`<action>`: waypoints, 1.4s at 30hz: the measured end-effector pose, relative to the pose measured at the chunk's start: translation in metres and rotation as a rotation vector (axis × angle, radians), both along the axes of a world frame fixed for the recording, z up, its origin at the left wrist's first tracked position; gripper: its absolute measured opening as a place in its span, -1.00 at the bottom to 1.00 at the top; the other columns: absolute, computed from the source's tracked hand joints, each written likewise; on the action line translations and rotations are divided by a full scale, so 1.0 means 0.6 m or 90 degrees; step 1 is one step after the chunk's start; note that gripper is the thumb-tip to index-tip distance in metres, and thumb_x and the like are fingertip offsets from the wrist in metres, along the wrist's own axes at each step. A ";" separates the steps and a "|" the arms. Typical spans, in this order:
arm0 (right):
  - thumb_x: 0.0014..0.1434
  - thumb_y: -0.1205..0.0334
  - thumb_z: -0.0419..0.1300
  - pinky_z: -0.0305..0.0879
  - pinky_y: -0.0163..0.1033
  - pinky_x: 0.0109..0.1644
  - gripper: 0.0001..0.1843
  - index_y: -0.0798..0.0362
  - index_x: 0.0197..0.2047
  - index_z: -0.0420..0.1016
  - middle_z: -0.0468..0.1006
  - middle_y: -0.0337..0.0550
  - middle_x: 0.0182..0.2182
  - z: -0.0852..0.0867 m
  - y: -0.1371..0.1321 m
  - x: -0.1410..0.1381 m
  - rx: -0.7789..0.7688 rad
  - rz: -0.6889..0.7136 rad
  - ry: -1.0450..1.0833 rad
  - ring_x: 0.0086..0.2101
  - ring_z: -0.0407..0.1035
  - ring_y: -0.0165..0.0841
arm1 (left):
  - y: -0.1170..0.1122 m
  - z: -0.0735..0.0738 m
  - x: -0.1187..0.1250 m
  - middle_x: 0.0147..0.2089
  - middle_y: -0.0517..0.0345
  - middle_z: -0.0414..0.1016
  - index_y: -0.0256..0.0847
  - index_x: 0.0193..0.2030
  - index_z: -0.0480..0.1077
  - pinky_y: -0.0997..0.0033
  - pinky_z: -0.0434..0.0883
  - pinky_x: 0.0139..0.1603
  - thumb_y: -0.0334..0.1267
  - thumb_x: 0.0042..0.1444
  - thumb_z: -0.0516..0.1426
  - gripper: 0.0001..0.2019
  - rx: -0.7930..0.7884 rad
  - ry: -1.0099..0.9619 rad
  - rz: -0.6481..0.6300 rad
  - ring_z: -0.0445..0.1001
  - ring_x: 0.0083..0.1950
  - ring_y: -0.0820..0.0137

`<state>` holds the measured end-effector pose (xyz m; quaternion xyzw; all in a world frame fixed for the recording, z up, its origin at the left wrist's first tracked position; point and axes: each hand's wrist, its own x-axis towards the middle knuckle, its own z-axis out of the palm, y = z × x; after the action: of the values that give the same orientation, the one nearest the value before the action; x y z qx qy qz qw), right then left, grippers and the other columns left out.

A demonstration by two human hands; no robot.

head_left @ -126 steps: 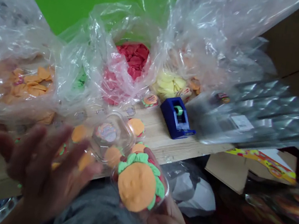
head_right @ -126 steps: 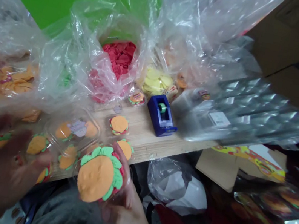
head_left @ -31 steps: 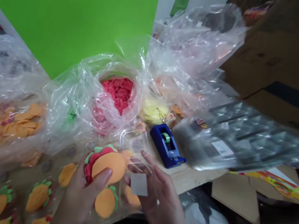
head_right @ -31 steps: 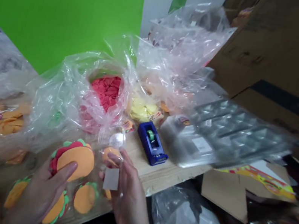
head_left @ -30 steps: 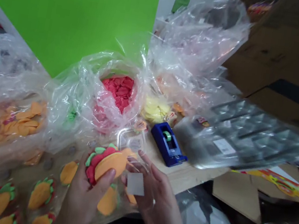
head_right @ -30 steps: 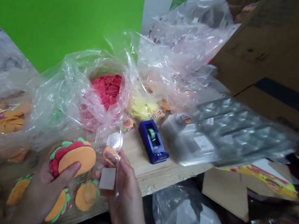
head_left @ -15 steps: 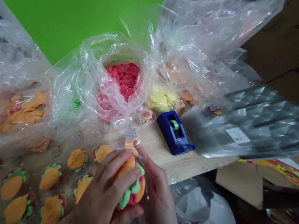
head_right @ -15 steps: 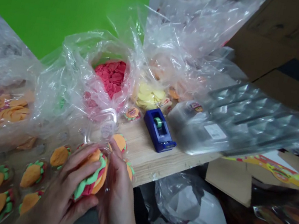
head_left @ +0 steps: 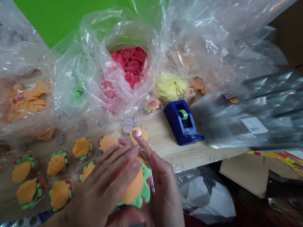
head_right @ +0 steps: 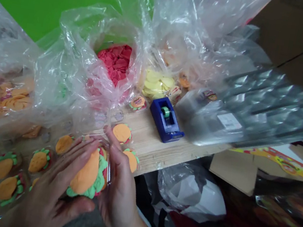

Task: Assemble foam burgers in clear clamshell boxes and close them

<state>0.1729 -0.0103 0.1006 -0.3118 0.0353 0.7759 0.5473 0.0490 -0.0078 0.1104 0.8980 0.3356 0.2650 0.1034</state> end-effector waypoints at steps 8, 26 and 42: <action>0.05 0.02 0.16 0.12 -0.05 0.19 -0.60 -0.15 -0.02 0.49 0.57 -0.23 -0.08 0.004 -0.001 0.001 0.036 0.042 0.049 0.04 0.34 -0.24 | 0.006 0.010 -0.008 0.23 -0.12 0.22 -0.25 0.09 0.27 0.19 0.12 0.31 -0.08 0.23 -0.03 -0.61 -0.015 -0.019 -0.015 0.12 0.31 0.27; -0.12 0.15 0.37 0.20 -0.08 0.14 -0.42 -0.20 0.03 0.44 0.42 -0.22 0.10 -0.006 -0.029 0.013 0.046 0.118 -0.042 0.11 0.26 -0.21 | -0.012 0.000 -0.029 0.26 -0.22 0.19 -0.29 0.31 -0.04 -0.07 0.05 0.30 -0.02 0.22 -0.06 -0.40 -0.062 0.053 0.013 0.04 0.35 0.12; -0.04 0.08 0.30 0.23 -0.03 0.10 -0.48 -0.22 0.05 0.42 0.45 -0.20 0.07 -0.010 -0.035 0.002 0.014 0.065 -0.132 0.06 0.32 -0.17 | -0.084 -0.076 -0.062 -0.09 0.06 0.53 -0.21 -0.09 0.32 0.14 -0.03 0.37 -0.08 0.23 -0.03 -0.72 0.112 -0.037 0.106 0.10 0.32 0.35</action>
<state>0.1739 -0.0316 0.0947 -0.3858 -0.0455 0.7665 0.5114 0.0115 -0.0585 0.0647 0.8645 0.3811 0.3274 0.0115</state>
